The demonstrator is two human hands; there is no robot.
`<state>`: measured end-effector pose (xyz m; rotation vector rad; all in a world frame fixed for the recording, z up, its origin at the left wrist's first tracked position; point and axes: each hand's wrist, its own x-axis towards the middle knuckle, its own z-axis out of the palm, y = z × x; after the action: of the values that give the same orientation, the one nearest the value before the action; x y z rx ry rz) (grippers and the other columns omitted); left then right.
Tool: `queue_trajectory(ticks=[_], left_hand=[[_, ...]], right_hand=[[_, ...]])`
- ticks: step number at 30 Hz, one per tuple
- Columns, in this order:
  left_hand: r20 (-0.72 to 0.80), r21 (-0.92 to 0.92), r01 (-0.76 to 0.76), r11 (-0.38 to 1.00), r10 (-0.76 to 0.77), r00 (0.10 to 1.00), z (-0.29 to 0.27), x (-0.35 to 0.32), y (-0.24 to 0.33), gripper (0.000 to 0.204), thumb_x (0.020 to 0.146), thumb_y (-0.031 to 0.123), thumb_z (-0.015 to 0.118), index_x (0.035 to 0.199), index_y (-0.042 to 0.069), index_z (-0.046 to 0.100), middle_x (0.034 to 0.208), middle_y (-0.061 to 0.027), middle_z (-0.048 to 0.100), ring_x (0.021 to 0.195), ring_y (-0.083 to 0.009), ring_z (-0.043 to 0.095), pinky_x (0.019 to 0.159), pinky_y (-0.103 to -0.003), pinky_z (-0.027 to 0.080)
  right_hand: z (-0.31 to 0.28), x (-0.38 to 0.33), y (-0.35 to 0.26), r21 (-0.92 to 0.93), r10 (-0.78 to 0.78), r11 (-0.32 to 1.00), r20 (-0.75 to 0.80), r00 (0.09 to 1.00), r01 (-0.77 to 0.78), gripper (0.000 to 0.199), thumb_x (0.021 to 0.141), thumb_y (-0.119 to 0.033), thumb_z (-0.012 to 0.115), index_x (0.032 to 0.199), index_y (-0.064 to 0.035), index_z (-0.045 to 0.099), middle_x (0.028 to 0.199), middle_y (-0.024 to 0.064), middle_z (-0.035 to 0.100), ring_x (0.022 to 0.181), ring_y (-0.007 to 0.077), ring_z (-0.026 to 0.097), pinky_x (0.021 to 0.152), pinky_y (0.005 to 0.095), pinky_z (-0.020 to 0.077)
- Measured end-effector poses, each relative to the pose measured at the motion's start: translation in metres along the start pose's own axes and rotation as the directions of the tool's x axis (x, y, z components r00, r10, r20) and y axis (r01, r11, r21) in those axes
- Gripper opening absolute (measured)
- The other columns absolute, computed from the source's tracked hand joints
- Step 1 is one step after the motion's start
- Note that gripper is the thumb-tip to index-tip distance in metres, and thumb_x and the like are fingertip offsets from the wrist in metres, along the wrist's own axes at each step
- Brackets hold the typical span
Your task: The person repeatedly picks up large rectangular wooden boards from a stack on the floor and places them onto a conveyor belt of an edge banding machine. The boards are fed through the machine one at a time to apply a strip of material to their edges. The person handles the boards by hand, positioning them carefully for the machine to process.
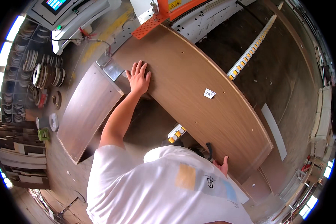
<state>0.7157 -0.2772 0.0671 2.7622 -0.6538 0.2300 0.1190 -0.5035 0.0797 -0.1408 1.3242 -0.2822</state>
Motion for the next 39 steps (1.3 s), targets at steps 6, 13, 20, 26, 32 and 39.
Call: queue_trajectory(ticks=[6, 13, 20, 26, 32, 39], left_hand=[[-0.074, -0.059, -0.015, 0.998, 0.010, 0.997, 0.017, 0.030, 0.020, 0.049, 0.095, 0.040, 0.055, 0.139, 0.018, 0.052, 0.153, -0.0049, 0.042, 0.146, -0.0278, 0.029, 0.116, -0.064, 0.012], [-0.182, -0.203, -0.063, 0.977, 0.026, 0.983, 0.040, 0.073, 0.047, 0.046, 0.091, 0.035, 0.061, 0.131, 0.014, 0.057, 0.143, -0.0049, 0.051, 0.140, -0.0272, 0.038, 0.115, -0.061, 0.018], [-0.341, -0.723, 0.183, 0.666, -0.574, 0.744, 0.017, 0.140, -0.089, 0.033, 0.085, 0.019, 0.064, 0.114, 0.004, 0.066, 0.114, -0.0161, 0.068, 0.104, -0.0333, 0.065, 0.091, -0.040, 0.050], [-0.451, -0.692, 0.259, 0.674, -0.684, 0.574, -0.026, 0.222, -0.300, 0.037, 0.084, 0.023, 0.077, 0.110, 0.003, 0.061, 0.098, -0.0072, 0.066, 0.086, -0.0176, 0.061, 0.076, -0.034, 0.049], [-0.173, -0.765, 0.288, 0.576, -0.615, 0.769, -0.045, 0.239, -0.337, 0.025, 0.083, 0.032, 0.080, 0.094, 0.010, 0.072, 0.081, 0.0000, 0.069, 0.067, -0.0130, 0.064, 0.062, -0.029, 0.047], [-0.529, -0.574, -0.022, 0.819, -0.350, 0.773, -0.142, 0.211, -0.227, 0.024, 0.097, 0.026, 0.060, 0.097, 0.003, 0.067, 0.097, -0.0127, 0.070, 0.078, -0.0174, 0.064, 0.070, -0.035, 0.049]], right_hand=[[0.040, 0.006, -0.032, -0.059, -0.123, 0.992, -0.247, 0.961, 0.111, 0.052, 0.084, -0.051, 0.076, 0.118, -0.0142, 0.059, 0.109, 0.0044, 0.064, 0.089, 0.0168, 0.064, 0.077, 0.0287, 0.0582], [0.071, 0.033, -0.083, -0.095, -0.237, 0.971, -0.351, 0.906, 0.218, 0.056, 0.079, -0.050, 0.081, 0.112, -0.0094, 0.061, 0.106, 0.0036, 0.059, 0.093, 0.0138, 0.060, 0.083, 0.0255, 0.0562], [0.062, 0.057, -0.116, -0.285, -0.374, 0.903, -0.152, 0.915, 0.322, 0.081, 0.087, -0.060, 0.068, 0.140, -0.0040, 0.042, 0.138, 0.0109, 0.052, 0.118, 0.0208, 0.058, 0.092, 0.0322, 0.0515], [-0.007, 0.013, -0.111, -0.734, -0.342, 0.669, -0.166, 0.925, 0.116, 0.064, 0.095, -0.052, 0.060, 0.141, -0.0132, 0.037, 0.118, 0.0133, 0.063, 0.097, 0.0253, 0.067, 0.071, 0.0365, 0.0565], [-0.055, -0.028, -0.084, -0.815, -0.391, 0.579, -0.277, 0.878, 0.001, 0.046, 0.097, -0.042, 0.059, 0.129, -0.0128, 0.044, 0.108, 0.0110, 0.064, 0.087, 0.0224, 0.068, 0.061, 0.0342, 0.0547], [-0.089, -0.030, -0.050, -0.890, -0.334, 0.451, -0.242, 0.911, -0.071, 0.048, 0.096, -0.033, 0.063, 0.133, -0.0109, 0.042, 0.102, 0.0134, 0.068, 0.080, 0.0228, 0.071, 0.059, 0.0341, 0.0546]])
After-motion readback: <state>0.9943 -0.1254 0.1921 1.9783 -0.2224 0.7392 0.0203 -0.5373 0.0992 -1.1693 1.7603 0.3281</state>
